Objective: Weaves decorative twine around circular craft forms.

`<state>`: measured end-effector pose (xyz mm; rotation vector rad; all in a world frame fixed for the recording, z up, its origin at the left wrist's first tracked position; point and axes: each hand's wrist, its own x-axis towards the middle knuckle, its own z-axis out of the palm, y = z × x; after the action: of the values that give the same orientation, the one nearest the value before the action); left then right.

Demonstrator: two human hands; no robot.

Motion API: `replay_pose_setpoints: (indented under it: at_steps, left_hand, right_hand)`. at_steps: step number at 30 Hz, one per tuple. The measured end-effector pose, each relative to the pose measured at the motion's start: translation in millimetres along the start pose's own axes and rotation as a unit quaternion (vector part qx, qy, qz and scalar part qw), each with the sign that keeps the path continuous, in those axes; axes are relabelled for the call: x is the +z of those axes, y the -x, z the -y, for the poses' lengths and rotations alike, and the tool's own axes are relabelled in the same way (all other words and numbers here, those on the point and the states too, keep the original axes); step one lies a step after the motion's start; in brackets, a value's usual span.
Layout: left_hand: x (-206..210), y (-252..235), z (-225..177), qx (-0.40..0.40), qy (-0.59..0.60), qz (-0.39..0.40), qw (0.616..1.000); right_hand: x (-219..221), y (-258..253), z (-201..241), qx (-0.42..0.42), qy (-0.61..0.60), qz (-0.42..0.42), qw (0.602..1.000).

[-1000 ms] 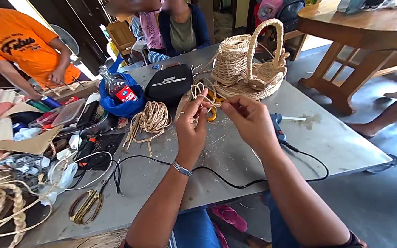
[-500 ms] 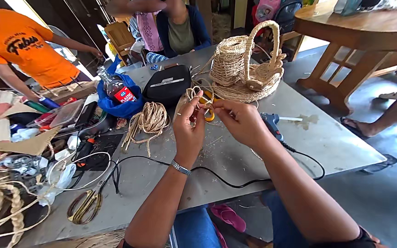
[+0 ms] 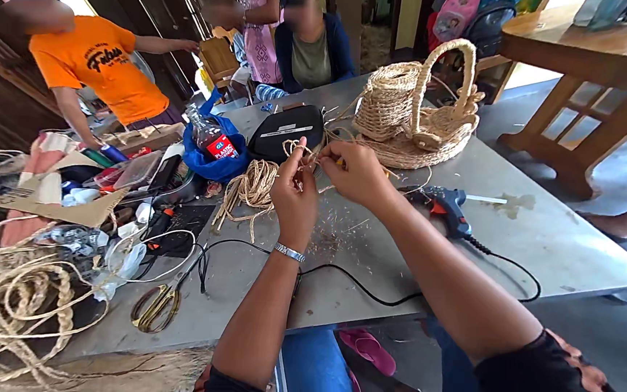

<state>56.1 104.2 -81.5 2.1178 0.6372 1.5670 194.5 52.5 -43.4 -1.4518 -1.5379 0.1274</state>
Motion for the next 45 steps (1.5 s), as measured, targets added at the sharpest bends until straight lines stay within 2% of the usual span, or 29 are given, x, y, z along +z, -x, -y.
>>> replay_pose_setpoints:
  at_steps: [8,15,19,24,30,34,45]
  left_hand:
    - [2.8,-2.8,-2.1,0.023,0.008,-0.008,1.000]
    - [-0.6,-1.2,-1.3,0.013,-0.016,-0.012,1.000]
    - [-0.1,-1.4,-1.8,0.001,-0.021,0.001,1.000]
    - [3.6,-3.4,-2.4,0.012,-0.004,-0.014,1.000]
    - [-2.9,0.2,-6.1,-0.068,0.039,0.011,0.997]
    - [1.6,-3.0,-1.7,-0.056,0.063,0.009,0.996]
    - [-1.4,-0.2,-10.7,-0.047,0.026,0.005,0.999]
  right_hand:
    - [-9.8,4.1,-9.7,0.034,-0.069,0.028,0.997]
    - [-13.1,4.4,-11.8,0.009,-0.081,0.087,0.993]
    - [-2.2,6.1,-17.8,-0.014,-0.051,0.061,0.997]
    - [0.4,8.5,-9.6,0.021,-0.065,0.029,0.997]
    - [-3.1,6.3,-12.6,0.016,-0.096,0.006,0.995]
    - [1.1,5.5,-15.3,-0.035,-0.119,-0.020,0.992]
    - [-0.5,5.7,-15.4,-0.043,-0.114,-0.027,0.992]
